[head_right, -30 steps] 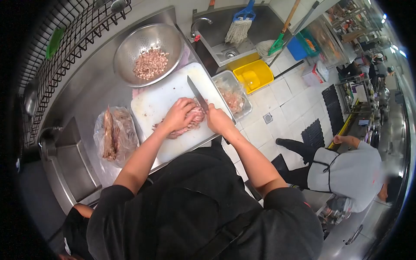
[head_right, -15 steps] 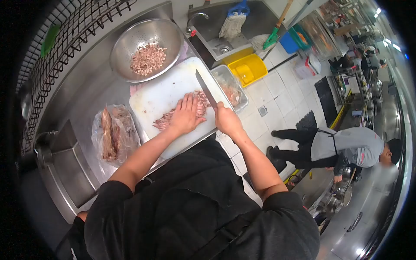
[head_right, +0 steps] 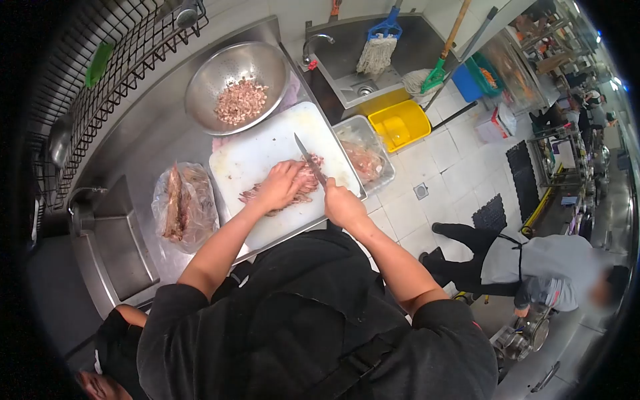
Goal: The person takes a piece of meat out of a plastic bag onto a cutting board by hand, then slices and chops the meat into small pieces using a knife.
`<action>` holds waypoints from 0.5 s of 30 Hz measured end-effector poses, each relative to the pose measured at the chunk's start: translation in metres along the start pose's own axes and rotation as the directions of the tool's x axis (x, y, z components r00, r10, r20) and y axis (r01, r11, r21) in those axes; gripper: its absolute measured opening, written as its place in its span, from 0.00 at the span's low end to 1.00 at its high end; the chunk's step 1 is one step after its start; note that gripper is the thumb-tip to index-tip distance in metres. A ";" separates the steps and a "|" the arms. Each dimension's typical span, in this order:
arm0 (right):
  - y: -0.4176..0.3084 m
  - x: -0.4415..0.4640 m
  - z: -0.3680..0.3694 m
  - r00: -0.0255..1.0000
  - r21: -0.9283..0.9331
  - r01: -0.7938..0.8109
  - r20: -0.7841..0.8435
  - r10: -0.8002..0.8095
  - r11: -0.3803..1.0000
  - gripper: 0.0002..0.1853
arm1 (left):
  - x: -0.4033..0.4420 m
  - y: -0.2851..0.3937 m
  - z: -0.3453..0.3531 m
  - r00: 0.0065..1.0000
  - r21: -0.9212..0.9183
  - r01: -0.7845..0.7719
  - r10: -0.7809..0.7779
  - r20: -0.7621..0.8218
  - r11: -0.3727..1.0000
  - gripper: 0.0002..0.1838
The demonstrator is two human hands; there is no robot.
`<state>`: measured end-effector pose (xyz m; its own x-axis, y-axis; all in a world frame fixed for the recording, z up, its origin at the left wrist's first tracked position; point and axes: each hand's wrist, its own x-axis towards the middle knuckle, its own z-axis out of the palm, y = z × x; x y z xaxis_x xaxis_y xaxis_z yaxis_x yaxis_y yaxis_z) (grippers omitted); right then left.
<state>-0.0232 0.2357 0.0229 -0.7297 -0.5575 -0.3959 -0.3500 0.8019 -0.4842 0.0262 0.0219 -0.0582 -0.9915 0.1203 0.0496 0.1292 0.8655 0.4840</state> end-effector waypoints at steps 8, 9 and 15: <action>-0.021 -0.025 0.000 0.993 -0.016 -0.082 0.083 0.083 0.997 0.12 | 0.017 -0.013 0.006 0.973 -0.274 -0.196 0.152 -0.171 0.941 0.08; -0.022 -0.029 0.002 0.993 -0.018 -0.084 0.085 0.085 0.996 0.12 | 0.016 -0.014 0.008 0.974 -0.278 -0.195 0.151 -0.171 0.941 0.08; -0.008 0.000 0.045 0.999 -0.004 -0.008 -0.034 0.008 1.000 0.14 | 0.016 -0.015 0.010 0.960 -0.278 -0.226 0.164 -0.229 0.934 0.07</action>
<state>0.0054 0.2200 -0.0084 -0.7521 -0.5433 -0.3730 -0.3461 0.8073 -0.4780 0.0084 0.0153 -0.0736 -0.9338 0.1461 0.3266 0.3401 0.6458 0.6836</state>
